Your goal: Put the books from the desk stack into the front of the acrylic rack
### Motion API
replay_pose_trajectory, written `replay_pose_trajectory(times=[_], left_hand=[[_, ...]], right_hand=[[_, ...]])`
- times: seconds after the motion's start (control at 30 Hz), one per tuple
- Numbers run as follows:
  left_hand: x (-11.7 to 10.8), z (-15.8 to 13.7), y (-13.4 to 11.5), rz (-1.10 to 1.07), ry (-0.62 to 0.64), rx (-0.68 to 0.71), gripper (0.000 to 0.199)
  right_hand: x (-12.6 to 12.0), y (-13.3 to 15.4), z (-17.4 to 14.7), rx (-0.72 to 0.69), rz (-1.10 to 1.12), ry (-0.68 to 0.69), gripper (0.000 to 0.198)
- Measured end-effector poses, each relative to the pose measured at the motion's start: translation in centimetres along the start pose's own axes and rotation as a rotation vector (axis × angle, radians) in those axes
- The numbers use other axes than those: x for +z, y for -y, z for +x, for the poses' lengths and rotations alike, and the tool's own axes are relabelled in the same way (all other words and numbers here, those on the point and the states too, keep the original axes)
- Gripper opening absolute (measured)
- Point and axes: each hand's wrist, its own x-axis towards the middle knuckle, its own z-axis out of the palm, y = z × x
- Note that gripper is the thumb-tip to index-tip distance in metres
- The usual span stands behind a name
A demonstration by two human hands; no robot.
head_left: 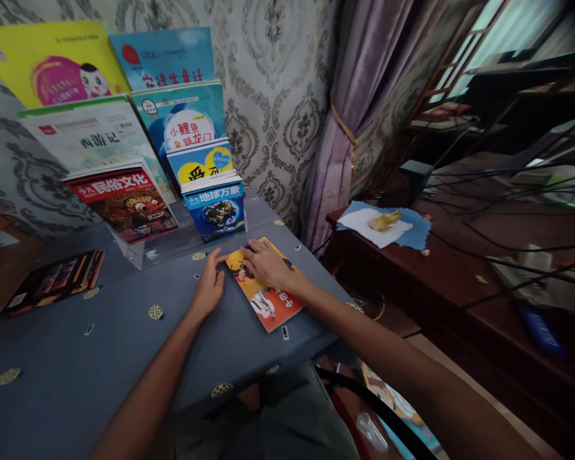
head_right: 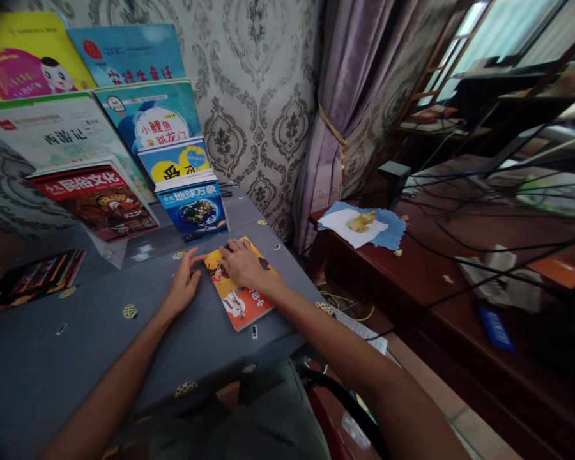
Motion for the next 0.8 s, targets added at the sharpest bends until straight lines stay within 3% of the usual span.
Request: replay_pose_trajectory(times=[0.4,0.6,0.8], left_hand=[[0.3,0.1,0.9,-0.153,-0.045,-0.016,0.066],[-0.3,-0.1,0.0,0.015,0.018,0.051,0.054],[-0.7,-0.5,-1.1,0.219,0.103,0.146,0.042]], right_hand=[[-0.2,1.8,-0.3,-0.084,0.023,0.060,0.040],[-0.7,1.6,-1.7,-0.174,0.076,0.073,0.038],[-0.8,2.2,-6.2,-0.240,0.103,0.033,0.038]])
